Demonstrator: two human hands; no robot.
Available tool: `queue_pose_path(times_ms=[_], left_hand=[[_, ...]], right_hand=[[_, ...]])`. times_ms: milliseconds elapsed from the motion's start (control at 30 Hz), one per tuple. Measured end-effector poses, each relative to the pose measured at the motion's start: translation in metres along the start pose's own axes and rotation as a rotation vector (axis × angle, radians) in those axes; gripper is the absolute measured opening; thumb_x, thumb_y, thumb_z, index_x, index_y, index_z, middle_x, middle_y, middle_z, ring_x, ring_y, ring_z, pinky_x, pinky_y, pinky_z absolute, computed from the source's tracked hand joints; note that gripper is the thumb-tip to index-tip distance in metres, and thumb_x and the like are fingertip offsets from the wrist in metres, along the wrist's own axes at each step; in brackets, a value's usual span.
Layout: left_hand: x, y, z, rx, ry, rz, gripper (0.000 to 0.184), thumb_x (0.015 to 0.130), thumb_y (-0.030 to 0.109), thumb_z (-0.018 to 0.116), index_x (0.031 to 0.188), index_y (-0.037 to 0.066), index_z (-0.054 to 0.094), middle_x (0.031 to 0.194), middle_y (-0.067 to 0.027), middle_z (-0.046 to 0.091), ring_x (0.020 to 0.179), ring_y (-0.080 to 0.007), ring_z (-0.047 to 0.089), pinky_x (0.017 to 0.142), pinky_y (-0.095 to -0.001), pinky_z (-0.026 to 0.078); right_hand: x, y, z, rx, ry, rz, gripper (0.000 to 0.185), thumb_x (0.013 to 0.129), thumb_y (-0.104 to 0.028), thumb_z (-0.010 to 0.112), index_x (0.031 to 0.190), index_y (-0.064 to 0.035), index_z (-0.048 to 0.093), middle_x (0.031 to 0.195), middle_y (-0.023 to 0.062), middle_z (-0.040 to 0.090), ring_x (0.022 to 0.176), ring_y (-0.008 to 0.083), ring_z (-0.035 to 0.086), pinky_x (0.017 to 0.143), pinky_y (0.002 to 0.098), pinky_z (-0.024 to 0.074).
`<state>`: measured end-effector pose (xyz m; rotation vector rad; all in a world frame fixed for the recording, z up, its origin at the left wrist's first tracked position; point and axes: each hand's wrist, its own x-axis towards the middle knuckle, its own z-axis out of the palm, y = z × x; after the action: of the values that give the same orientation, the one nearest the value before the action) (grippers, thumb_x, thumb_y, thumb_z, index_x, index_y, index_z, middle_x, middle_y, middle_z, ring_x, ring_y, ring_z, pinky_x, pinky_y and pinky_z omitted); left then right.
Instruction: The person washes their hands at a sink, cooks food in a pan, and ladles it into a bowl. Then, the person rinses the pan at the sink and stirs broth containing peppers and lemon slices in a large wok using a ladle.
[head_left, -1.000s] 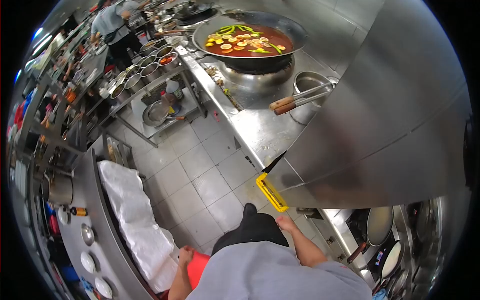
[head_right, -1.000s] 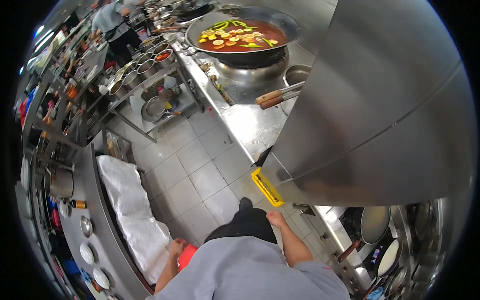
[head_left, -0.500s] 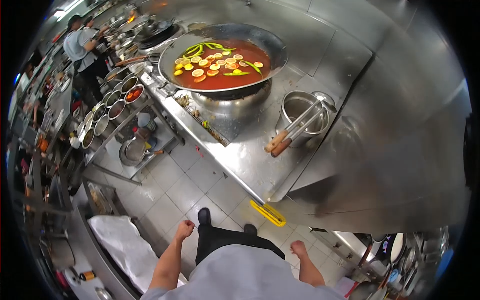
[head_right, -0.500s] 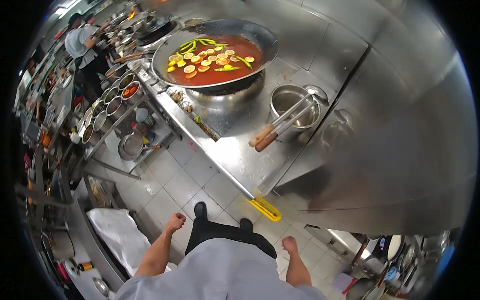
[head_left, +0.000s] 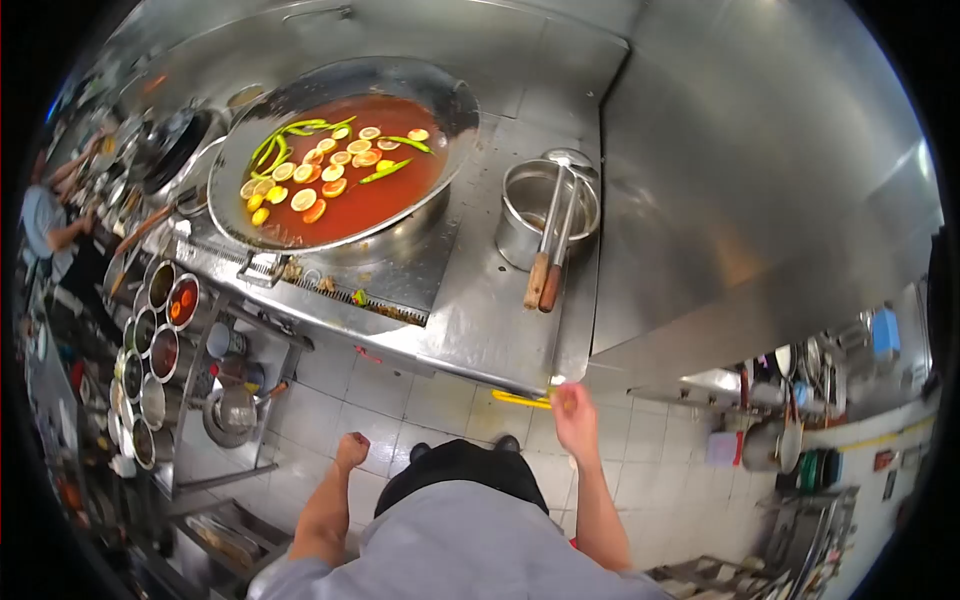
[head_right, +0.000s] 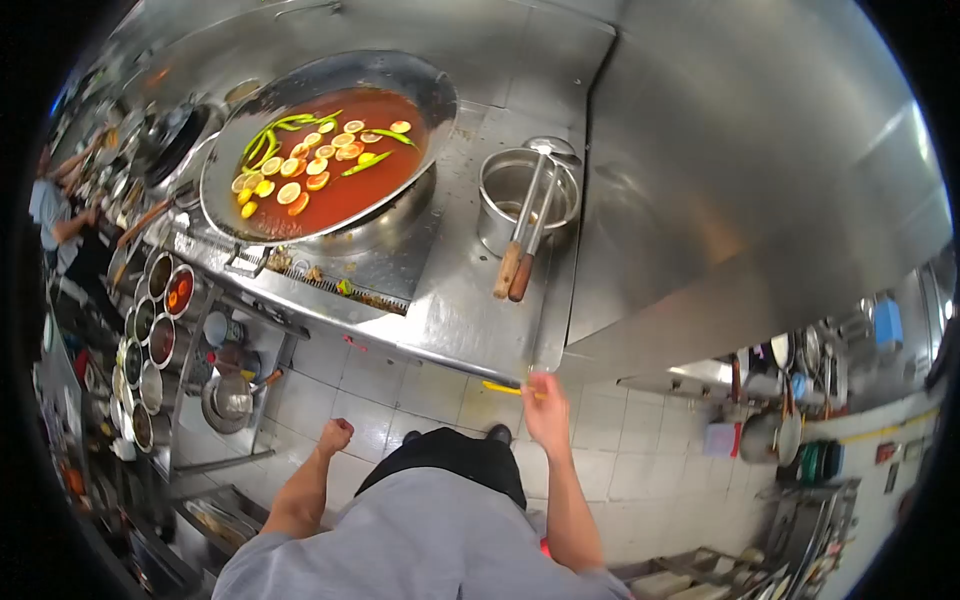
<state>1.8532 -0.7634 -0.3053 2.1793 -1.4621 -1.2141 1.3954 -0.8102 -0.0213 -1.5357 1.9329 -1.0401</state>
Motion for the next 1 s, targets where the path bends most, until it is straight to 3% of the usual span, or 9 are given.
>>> queue_pose_path(times_ms=[200,367,500,700,767,833,867,900,1000], left_hand=[[-0.001,-0.057,-0.019,-0.051,-0.06,0.022,0.022,0.077,0.017,0.059,0.076,-0.004,0.065,0.068,-0.02,0.065,0.062,-0.0288,0.064,0.059,-0.0387,0.051],[-0.064,-0.068,-0.038,-0.382,0.025,-0.228,0.015,0.08,0.012,0.058,0.075,-0.002,0.063,0.062,-0.0076,0.061,0.055,-0.0151,0.057,0.051,-0.0308,0.047],[-0.127,-0.101,-0.038,-0.446,0.051,-0.251,0.014,0.082,0.015,0.056,0.08,0.002,0.062,0.066,-0.0067,0.06,0.055,-0.0142,0.056,0.047,-0.0291,0.047],[-0.215,-0.153,0.0,-0.725,0.152,-0.389,0.015,0.08,0.015,0.057,0.076,0.001,0.062,0.06,-0.0062,0.059,0.051,-0.0131,0.055,0.045,-0.0277,0.045],[-0.229,-0.142,0.005,-0.706,0.126,-0.466,0.017,0.08,0.016,0.057,0.076,0.0,0.063,0.06,-0.0067,0.059,0.052,-0.0151,0.056,0.046,-0.0297,0.046],[-0.245,-0.139,0.003,-0.682,0.094,-0.551,0.02,0.08,0.018,0.057,0.076,0.0,0.063,0.06,-0.0072,0.06,0.053,-0.0172,0.058,0.048,-0.0316,0.048],[-0.248,-0.142,0.005,-0.436,0.123,-0.362,0.021,0.08,0.018,0.057,0.076,-0.001,0.064,0.062,-0.009,0.062,0.056,-0.0198,0.06,0.051,-0.0333,0.049],[-0.245,-0.143,0.009,-0.198,0.155,-0.163,0.022,0.08,0.019,0.058,0.075,-0.001,0.064,0.065,-0.0107,0.065,0.058,-0.0224,0.062,0.055,-0.0349,0.05],[-0.215,-0.169,0.014,-0.308,0.126,-0.135,0.02,0.081,0.017,0.057,0.073,0.0,0.065,0.07,-0.0136,0.067,0.064,-0.0257,0.065,0.061,-0.0351,0.051]], right_hand=[[0.12,-0.141,0.025,-0.371,0.236,-0.386,0.044,0.081,-0.016,0.065,0.117,0.0005,0.045,0.095,0.0164,0.056,0.089,0.0294,0.061,0.073,0.0397,0.0512],[0.208,-0.137,0.058,-0.81,-0.099,-0.105,0.073,0.073,-0.016,0.071,0.13,0.0091,0.032,0.097,0.0214,0.063,0.087,0.034,0.066,0.076,0.0402,0.0544],[0.225,-0.142,0.068,-0.797,-0.221,-0.087,0.083,0.071,-0.015,0.068,0.135,0.0111,0.022,0.093,0.0235,0.067,0.091,0.0352,0.066,0.079,0.0402,0.054],[0.266,-0.126,0.06,-0.214,0.075,0.0,0.084,0.076,-0.018,0.063,0.138,0.0091,0.013,0.101,0.0296,0.063,0.099,0.0411,0.063,0.087,0.0468,0.0484],[0.284,-0.114,0.056,-0.129,0.161,-0.058,0.076,0.078,-0.016,0.061,0.136,0.009,0.018,0.093,0.0244,0.064,0.088,0.0367,0.065,0.079,0.0449,0.0518],[0.285,-0.117,0.04,0.817,-0.095,0.096,0.063,0.081,-0.011,0.058,0.132,0.0081,0.025,0.084,0.0164,0.062,0.075,0.0258,0.063,0.068,0.0376,0.0546],[0.283,-0.121,0.029,1.138,-0.136,0.09,0.042,0.084,-0.006,0.055,0.12,0.0071,0.039,0.08,0.0107,0.057,0.068,0.0174,0.058,0.059,0.0298,0.0538],[0.29,-0.108,0.019,1.365,-0.279,0.169,0.023,0.085,-0.006,0.053,0.105,0.0045,0.047,0.087,0.0124,0.058,0.071,0.0174,0.059,0.056,0.0279,0.0531],[0.272,-0.103,-0.002,1.634,-0.362,0.194,0.015,0.086,-0.006,0.053,0.098,0.0031,0.05,0.091,0.0122,0.057,0.071,0.016,0.057,0.054,0.0252,0.0517]])
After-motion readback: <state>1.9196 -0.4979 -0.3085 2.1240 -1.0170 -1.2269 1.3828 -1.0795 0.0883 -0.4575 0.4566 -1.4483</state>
